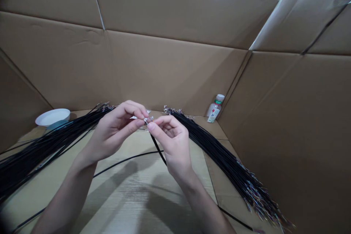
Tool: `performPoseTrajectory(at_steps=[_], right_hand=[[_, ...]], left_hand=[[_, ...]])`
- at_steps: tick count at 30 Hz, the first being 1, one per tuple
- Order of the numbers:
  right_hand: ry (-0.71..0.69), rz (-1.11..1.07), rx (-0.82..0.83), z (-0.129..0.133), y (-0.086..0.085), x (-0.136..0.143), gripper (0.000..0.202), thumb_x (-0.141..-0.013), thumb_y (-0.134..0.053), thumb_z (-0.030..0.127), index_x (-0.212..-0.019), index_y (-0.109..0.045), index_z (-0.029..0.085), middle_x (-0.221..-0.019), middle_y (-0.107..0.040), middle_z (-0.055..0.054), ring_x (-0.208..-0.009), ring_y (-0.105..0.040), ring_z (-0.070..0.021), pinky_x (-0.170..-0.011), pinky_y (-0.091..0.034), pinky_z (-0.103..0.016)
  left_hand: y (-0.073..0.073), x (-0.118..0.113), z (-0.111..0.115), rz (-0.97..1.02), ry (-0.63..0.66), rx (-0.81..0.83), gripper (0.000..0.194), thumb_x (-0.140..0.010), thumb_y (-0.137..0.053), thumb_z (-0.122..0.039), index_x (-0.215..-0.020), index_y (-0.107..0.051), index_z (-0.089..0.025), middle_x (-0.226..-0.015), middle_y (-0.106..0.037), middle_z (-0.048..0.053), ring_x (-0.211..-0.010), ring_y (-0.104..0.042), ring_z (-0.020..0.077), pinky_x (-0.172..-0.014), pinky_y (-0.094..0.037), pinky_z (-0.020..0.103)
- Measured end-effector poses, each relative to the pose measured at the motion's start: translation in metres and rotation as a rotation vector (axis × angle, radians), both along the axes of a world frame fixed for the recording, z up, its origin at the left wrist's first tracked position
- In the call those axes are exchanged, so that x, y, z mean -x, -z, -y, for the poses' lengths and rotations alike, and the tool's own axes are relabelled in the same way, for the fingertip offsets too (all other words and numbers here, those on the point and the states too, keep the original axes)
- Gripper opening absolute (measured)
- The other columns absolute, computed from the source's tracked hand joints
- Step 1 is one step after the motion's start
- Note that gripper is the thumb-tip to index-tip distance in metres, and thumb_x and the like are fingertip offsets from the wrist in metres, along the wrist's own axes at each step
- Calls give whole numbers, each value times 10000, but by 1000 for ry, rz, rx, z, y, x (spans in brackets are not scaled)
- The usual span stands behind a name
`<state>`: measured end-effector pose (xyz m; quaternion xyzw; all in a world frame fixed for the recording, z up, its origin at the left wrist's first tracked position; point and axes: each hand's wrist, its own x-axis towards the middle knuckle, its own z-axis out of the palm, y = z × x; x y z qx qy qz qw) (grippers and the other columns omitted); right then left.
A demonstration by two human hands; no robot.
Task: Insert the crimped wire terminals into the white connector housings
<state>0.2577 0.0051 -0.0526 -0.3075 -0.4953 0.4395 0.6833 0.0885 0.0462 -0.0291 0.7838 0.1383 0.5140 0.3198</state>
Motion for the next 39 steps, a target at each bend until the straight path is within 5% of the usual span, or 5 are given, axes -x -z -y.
performPoseTrajectory(at_steps=[4, 9, 17, 32, 39], right_hand=[[-14, -125, 6, 1, -2, 0, 265, -796, -906, 241, -832, -645, 221, -831, -727, 33, -780, -668, -111, -768, -538, -223], [-33, -235, -59, 4, -6, 0, 289, -821, -868, 144, -876, -596, 228, -769, -704, 61, -741, -638, -80, -761, -530, -188], [116, -135, -210, 5, -7, -1, 302, -845, -810, 95, -902, -551, 239, -752, -688, 65, -718, -616, -91, -740, -545, -216], [396, 158, -333, 16, -14, 1, 313, -799, -787, 53, -899, -557, 241, -798, -701, 41, -736, -698, -140, -727, -581, -292], [423, 349, -362, 18, -9, -3, 412, -832, -781, 49, -1144, -623, 266, -900, -762, 35, -816, -747, -151, -832, -605, -317]], left_hand=[[0, -4, 0, 144, 55, 98, 114, -976, -706, -136, -1047, -703, -225, -1064, -700, 44, -1011, -692, 151, -857, -604, 229], [0, -15, 2, 326, 178, 431, 221, -892, -818, -123, -1062, -713, -217, -986, -760, -4, -893, -740, 107, -835, -653, 202], [0, -21, 1, 408, 342, 785, 245, -850, -854, -90, -1041, -739, -191, -943, -800, -19, -838, -772, 81, -783, -660, 147], [-1, -15, -3, 305, 259, 756, 225, -824, -893, -156, -1005, -760, -174, -857, -801, -3, -771, -777, 90, -722, -637, 124], [-7, -3, 1, 226, 85, 623, 272, -760, -937, -159, -979, -778, -187, -911, -818, -5, -824, -785, 103, -776, -635, 133]])
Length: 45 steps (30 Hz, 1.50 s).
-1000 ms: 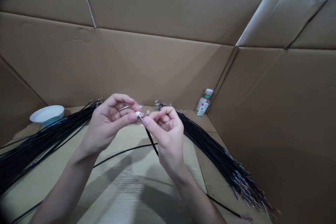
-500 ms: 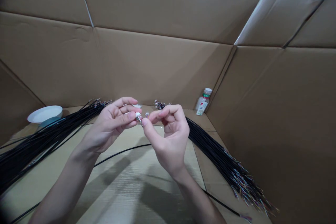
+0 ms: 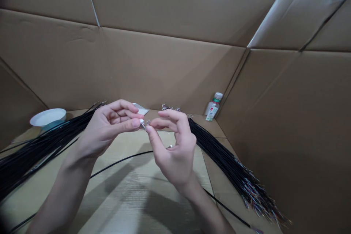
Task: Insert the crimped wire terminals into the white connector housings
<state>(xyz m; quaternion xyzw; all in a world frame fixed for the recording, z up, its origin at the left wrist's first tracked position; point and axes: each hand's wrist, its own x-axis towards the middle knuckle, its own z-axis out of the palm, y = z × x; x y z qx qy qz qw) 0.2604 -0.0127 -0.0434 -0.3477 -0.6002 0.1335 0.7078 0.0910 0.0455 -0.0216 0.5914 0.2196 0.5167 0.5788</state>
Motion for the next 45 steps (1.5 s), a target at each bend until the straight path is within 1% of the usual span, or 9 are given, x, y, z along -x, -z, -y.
performPoseTrajectory(at_steps=[5, 11, 17, 26, 30, 35, 39, 42, 45], right_hand=[[-5, -20, 34, 0, -1, 2, 440, -817, -785, 55, -1153, -597, 269, -846, -762, 45, -754, -736, -161, -845, -605, -358], [-135, -141, 165, 0, -7, 1, 413, -817, -795, 97, -1123, -568, 257, -773, -756, 52, -700, -709, -150, -732, -595, -311], [-126, -172, 115, 2, -7, 3, 428, -816, -799, 84, -1125, -563, 263, -777, -750, 54, -693, -707, -148, -711, -595, -306], [-109, -183, -36, -3, 3, 10, 407, -839, -752, 49, -1065, -509, 285, -799, -743, 59, -714, -731, -165, -736, -614, -369], [-93, -195, -77, -6, 6, 12, 415, -829, -752, 36, -1037, -496, 288, -802, -751, 57, -726, -743, -174, -756, -621, -385], [3, -150, -196, -6, 6, 11, 401, -818, -774, 60, -990, -498, 295, -780, -734, 53, -693, -731, -175, -727, -622, -385], [44, -113, -216, -7, 5, 11, 396, -831, -785, 100, -957, -471, 306, -785, -733, 46, -689, -735, -188, -692, -638, -394], [26, -130, -225, -9, 5, 10, 399, -833, -782, 94, -942, -459, 300, -788, -735, 41, -693, -736, -183, -684, -641, -384], [67, -76, -262, -11, 7, 6, 394, -840, -775, 104, -927, -444, 299, -789, -742, 44, -694, -743, -186, -676, -649, -393]], left_hand=[[-1, 3, 2, -29, 8, 20, 301, -712, -955, -113, -933, -771, -203, -895, -829, -14, -833, -796, 113, -767, -623, 123], [1, 0, 4, -16, 47, 66, 302, -736, -945, -130, -973, -769, -194, -876, -824, -7, -842, -795, 122, -779, -626, 141], [2, -4, 8, 13, 38, 49, 266, -755, -931, -142, -960, -771, -197, -886, -835, -1, -807, -792, 114, -764, -628, 134], [0, -7, 22, 70, -96, 18, 254, -722, -943, -116, -898, -782, -204, -866, -833, 3, -845, -807, 157, -783, -650, 177], [0, -10, 25, 81, -106, 24, 250, -723, -946, -131, -897, -780, -200, -863, -831, 1, -855, -807, 155, -779, -646, 170], [3, -13, 26, 84, -110, 30, 242, -734, -937, -133, -895, -771, -206, -863, -829, -9, -886, -804, 149, -793, -635, 161], [6, -17, 28, 99, -107, 35, 244, -741, -930, -137, -908, -764, -201, -878, -833, 5, -888, -802, 155, -795, -631, 172], [7, -22, 30, 168, -106, 97, 260, -726, -941, -142, -899, -753, -194, -877, -831, 11, -883, -798, 155, -802, -635, 188], [6, -28, 32, 248, -110, 207, 288, -696, -964, -169, -871, -736, -183, -839, -820, 12, -874, -794, 161, -790, -643, 205]])
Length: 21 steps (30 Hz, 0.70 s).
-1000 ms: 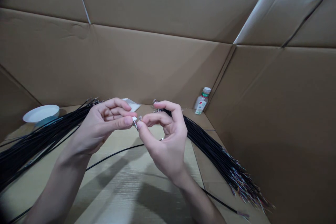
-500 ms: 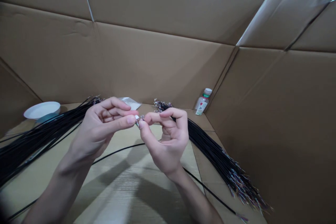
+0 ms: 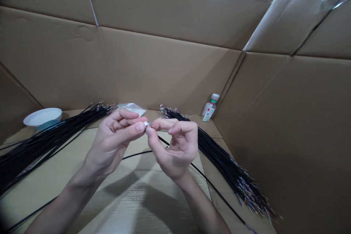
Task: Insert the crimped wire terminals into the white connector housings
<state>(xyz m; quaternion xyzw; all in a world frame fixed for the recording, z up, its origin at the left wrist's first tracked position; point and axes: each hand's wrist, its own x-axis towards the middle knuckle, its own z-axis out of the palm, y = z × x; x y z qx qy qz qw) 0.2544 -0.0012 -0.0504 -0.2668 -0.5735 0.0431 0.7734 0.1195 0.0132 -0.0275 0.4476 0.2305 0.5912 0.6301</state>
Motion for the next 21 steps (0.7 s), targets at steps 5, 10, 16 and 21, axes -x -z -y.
performPoseTrajectory(at_steps=[5, 10, 16, 21], right_hand=[[125, 151, -121, -6, 5, -9, 402, -808, -779, 73, -965, -481, 292, -815, -758, 50, -691, -768, -196, -690, -670, -413], [153, 189, -206, -12, 9, -11, 460, -777, -771, -15, -1013, -513, 284, -850, -785, 29, -734, -771, -188, -645, -648, -342], [123, 133, -189, -9, 10, -6, 444, -800, -764, -10, -1010, -509, 287, -861, -777, 28, -745, -775, -203, -669, -652, -375], [2, -50, -89, -3, 4, 0, 388, -810, -789, 25, -942, -519, 271, -832, -769, 33, -752, -776, -186, -700, -660, -353]], left_hand=[[4, -9, 0, 91, 13, 66, 312, -681, -970, -154, -873, -725, -177, -845, -814, -5, -835, -787, 121, -745, -629, 152], [12, -18, 4, 214, -29, 75, 320, -713, -952, -148, -909, -703, -196, -902, -823, -31, -830, -775, 75, -774, -617, 122], [17, -28, 9, 199, -79, 33, 332, -722, -949, -216, -906, -673, -215, -891, -807, -43, -864, -774, 102, -808, -628, 170], [18, -29, 8, 206, -60, 22, 314, -738, -944, -228, -909, -682, -219, -898, -811, -42, -866, -775, 100, -822, -627, 174]])
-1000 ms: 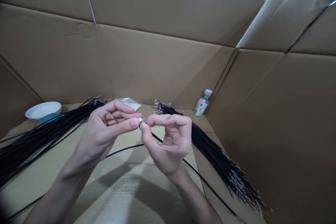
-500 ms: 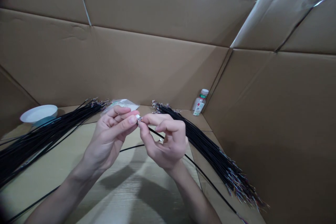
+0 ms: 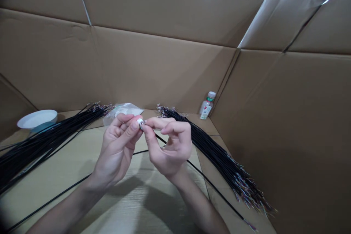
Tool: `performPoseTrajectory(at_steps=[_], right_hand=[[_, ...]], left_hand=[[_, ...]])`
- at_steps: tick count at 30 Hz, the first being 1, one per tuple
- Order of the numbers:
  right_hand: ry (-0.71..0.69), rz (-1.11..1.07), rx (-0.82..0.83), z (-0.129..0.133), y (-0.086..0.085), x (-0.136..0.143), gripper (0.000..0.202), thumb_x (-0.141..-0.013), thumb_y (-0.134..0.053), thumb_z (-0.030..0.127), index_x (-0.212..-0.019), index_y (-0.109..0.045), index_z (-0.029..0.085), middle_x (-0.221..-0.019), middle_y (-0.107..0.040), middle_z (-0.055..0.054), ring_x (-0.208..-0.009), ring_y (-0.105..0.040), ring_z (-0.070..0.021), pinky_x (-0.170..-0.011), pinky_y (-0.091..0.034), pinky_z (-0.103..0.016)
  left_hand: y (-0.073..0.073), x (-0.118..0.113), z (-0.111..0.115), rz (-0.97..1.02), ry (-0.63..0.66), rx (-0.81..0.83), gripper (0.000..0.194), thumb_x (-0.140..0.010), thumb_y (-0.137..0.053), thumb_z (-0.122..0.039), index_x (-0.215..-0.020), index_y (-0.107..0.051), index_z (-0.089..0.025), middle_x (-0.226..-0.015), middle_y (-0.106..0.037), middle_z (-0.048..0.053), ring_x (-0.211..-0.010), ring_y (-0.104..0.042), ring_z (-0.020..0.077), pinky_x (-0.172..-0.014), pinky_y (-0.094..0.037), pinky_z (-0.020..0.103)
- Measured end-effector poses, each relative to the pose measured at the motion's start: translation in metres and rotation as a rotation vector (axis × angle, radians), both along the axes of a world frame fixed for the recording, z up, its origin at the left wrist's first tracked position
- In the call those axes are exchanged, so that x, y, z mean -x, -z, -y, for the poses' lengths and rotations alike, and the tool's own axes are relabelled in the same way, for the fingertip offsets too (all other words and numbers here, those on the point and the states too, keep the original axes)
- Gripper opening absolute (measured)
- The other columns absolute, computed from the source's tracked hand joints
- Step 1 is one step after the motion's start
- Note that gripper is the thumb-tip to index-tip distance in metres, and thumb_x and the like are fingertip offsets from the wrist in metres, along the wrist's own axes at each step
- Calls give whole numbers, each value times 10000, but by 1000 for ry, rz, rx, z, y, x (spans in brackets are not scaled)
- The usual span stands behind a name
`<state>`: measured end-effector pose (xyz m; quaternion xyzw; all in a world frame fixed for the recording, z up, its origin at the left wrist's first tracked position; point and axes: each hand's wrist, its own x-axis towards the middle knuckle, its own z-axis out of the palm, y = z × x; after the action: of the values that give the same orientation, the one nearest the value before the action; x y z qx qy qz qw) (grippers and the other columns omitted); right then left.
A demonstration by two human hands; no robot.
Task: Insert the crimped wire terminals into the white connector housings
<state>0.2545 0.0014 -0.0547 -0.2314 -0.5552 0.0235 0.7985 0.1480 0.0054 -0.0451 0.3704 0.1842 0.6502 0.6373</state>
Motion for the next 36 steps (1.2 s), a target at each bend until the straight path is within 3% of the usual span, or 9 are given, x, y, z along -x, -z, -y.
performPoseTrajectory(at_steps=[5, 9, 18, 22, 30, 36], right_hand=[[-307, -105, 308, -3, -4, -5, 336, -845, -838, 186, -957, -531, 266, -835, -809, 40, -749, -795, -167, -725, -673, -312], [-478, -166, 407, -6, -4, -10, 376, -824, -881, 239, -998, -549, 264, -837, -832, 45, -746, -799, -159, -730, -668, -287], [-583, -158, 532, -6, -5, -10, 372, -784, -910, 228, -1027, -628, 238, -813, -844, 32, -732, -808, -172, -716, -667, -288], [-629, -201, 552, -7, -6, -10, 330, -808, -901, 214, -1051, -680, 240, -830, -849, 36, -732, -798, -139, -744, -655, -248], [-685, -223, 550, -4, -7, -11, 284, -834, -888, 178, -1060, -728, 241, -845, -853, 31, -735, -787, -100, -758, -641, -200], [-686, -262, 535, -6, -6, -10, 315, -838, -885, 177, -1073, -688, 246, -850, -848, 40, -756, -780, -89, -774, -633, -188]], left_hand=[[-4, 12, -10, -78, -58, -139, 258, -786, -911, -182, -958, -721, -217, -928, -810, -16, -882, -769, 114, -822, -622, 184], [-11, 27, -14, -274, -113, -332, 225, -848, -858, -181, -1042, -761, -242, -978, -788, 3, -918, -745, 136, -839, -606, 199], [-20, 46, -15, -636, -176, -594, 179, -971, -701, -174, -1098, -794, -260, -972, -676, 27, -918, -646, 156, -820, -546, 239], [-17, 47, -20, -659, -206, -706, 196, -972, -672, -135, -1084, -789, -246, -990, -681, 37, -912, -632, 155, -788, -531, 247], [-15, 49, -21, -645, -192, -697, 202, -965, -663, -99, -1069, -772, -234, -1002, -679, 25, -915, -645, 139, -798, -536, 248], [-13, 45, -24, -661, -294, -760, 225, -952, -676, -76, -1068, -789, -232, -991, -696, 25, -930, -647, 145, -790, -524, 264]])
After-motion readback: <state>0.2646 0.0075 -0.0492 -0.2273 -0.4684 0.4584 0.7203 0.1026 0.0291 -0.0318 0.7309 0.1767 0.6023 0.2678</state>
